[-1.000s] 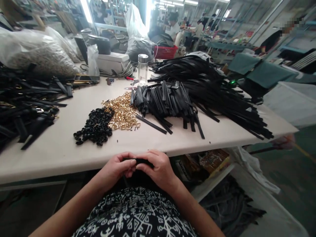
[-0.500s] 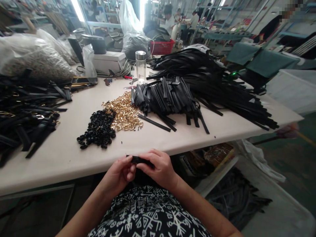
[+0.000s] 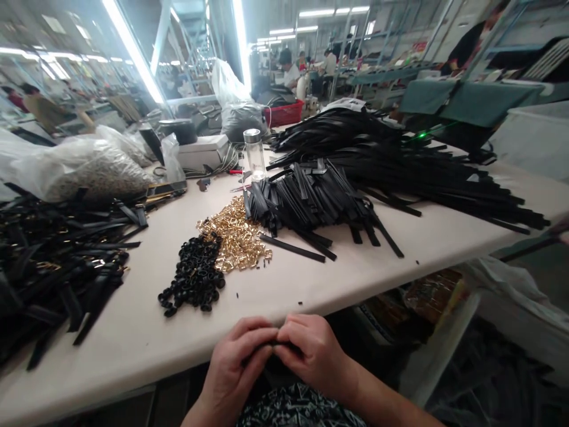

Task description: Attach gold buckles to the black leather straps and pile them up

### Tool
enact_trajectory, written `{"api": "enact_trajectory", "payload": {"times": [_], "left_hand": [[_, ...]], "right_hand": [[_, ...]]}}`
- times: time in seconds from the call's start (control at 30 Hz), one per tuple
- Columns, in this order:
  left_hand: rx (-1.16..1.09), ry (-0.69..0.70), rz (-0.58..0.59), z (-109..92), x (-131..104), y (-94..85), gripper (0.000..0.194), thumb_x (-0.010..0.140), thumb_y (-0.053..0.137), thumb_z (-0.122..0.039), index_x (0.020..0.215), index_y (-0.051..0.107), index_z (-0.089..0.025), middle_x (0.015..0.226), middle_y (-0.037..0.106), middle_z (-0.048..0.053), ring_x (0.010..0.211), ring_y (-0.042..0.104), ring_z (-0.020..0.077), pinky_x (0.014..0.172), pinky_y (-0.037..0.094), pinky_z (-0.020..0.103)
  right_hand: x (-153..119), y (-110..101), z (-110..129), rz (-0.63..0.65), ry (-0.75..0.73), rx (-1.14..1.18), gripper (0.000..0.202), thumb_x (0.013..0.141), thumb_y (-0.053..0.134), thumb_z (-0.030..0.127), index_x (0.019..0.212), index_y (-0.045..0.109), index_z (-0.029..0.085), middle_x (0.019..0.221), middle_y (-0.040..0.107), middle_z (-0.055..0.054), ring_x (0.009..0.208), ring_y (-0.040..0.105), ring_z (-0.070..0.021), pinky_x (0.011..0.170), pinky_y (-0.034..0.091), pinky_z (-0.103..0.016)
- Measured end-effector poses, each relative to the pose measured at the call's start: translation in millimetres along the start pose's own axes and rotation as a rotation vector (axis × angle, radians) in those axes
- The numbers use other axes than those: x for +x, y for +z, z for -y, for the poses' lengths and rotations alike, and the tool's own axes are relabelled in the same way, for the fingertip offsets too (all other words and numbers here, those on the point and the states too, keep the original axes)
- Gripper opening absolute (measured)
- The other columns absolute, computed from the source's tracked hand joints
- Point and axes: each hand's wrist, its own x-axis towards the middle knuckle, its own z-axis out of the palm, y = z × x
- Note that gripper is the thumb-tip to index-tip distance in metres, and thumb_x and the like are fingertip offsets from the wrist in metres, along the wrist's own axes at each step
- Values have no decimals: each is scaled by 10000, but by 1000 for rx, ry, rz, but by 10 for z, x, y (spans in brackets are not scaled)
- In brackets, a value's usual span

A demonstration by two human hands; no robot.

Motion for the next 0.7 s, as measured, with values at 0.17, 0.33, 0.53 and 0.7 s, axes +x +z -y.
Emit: {"api": "enact_trajectory", "payload": {"times": [0.17, 0.33, 0.53, 0.7], "left_hand": [[152, 203, -73, 46, -24, 18, 155, 906, 631, -195, 983, 744, -268, 1023, 679, 64, 927, 676, 171, 792, 563, 236], [111, 341, -166, 70, -125, 5, 101, 893, 622, -223, 852, 713, -231, 858, 661, 56, 831, 639, 184, 781, 526, 286], [-353, -414, -35, 170, -249, 109, 398, 882, 573, -538, 739, 615, -169, 631, 605, 33, 583, 536, 142, 548, 416, 234], [-592, -696, -59, 168, -193, 164, 469, 805, 647, -601, 660, 540, -168, 597, 600, 26, 542, 512, 128, 553, 410, 238]], "right_hand": [[-76, 66, -40, 24, 66, 56, 211, 949, 517, 201, 789, 651, 173, 652, 554, -1, 591, 523, -143, 551, 321, -262], [-89, -55, -122, 11, 147, 25, 191, 971, 593, 264, 812, 657, 181, 676, 590, -1, 606, 551, -148, 574, 357, -258], [-97, -125, -106, 94, 3, 6, 177, 1006, 550, 236, 863, 645, 192, 667, 564, 4, 585, 529, -145, 546, 349, -264], [-114, -17, -118, 144, -14, 22, 152, 1034, 524, 288, 1082, 625, 184, 794, 616, -37, 673, 588, -174, 586, 437, -266]]}}
